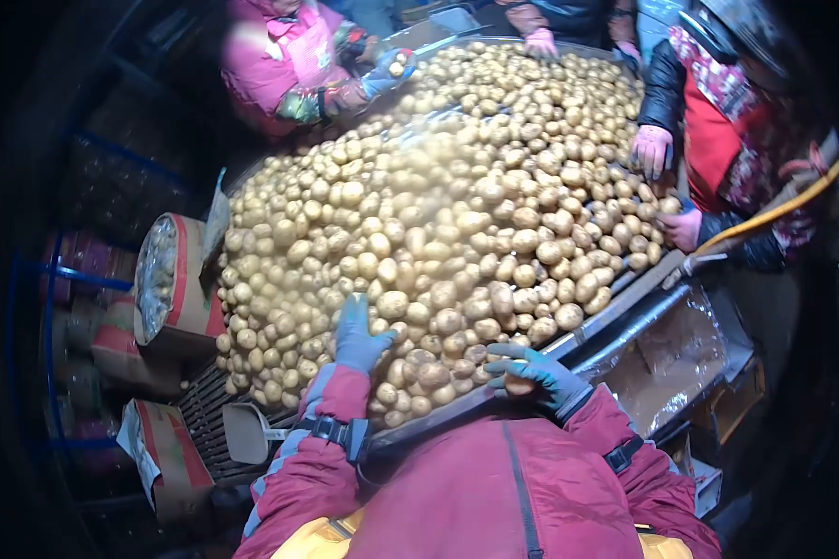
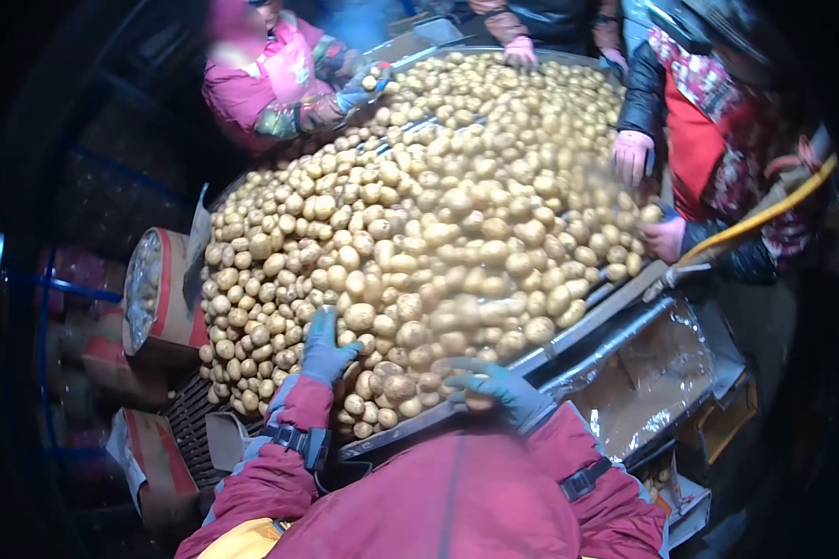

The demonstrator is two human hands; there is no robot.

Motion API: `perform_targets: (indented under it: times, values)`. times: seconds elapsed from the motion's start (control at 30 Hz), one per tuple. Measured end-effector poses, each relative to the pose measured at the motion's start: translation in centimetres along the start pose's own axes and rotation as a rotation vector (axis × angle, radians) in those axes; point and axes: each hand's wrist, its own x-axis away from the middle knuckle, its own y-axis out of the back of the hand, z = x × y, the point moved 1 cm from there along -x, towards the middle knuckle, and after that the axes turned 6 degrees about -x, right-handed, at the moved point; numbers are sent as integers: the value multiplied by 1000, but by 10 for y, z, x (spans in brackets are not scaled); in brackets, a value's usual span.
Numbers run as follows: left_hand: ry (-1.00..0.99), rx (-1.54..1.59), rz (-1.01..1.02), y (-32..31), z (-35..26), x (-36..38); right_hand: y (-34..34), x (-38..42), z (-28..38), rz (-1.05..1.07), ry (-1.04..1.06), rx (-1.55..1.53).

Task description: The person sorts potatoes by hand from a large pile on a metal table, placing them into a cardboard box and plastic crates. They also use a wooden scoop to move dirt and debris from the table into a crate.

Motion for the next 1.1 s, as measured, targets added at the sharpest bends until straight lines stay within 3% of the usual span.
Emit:
perform_targets:
  times: [0.07, 0.13, 0.2, 0.23, 0.27, 0.33, 0.5, 0.63, 0.77, 0.87, 1.0, 1.1]
  values:
    - [-63, -56, -82, -27, 3, 0, 8, -27, -10, 123, -50, 3]
    - [-11, 38, -22, -20, -25, -3, 3, -47, -7, 122, -128, 109]
    - [75, -75, -10, -17, -49, -10, 4, -73, -3, 112, -212, 189]
    - [83, -79, -17, -18, -52, -12, 7, -86, -4, 191, -78, 272]
    - [92, -81, -24, -19, -53, -13, -3, -91, 6, 161, -184, 199]
    - [35, -85, -100, -16, -60, -16, -11, -105, 15, 66, -113, 204]
    - [18, 413, -68, -14, -84, -37, -6, -120, 43, -21, -151, 212]
    - [-211, 274, -132, -40, -117, -82, -3, -117, 59, -86, -62, 399]
    - [-147, 517, -83, -59, -154, -120, 9, -102, 72, -163, -1, 322]
    - [-204, 444, -133, -78, -175, -147, 8, -90, 78, -219, 26, 292]
    - [-154, 198, -19, -72, -201, -155, 14, -96, 72, -138, 69, 242]
    - [-176, 280, -26, -65, -195, -147, 13, -96, 68, -164, 45, 201]
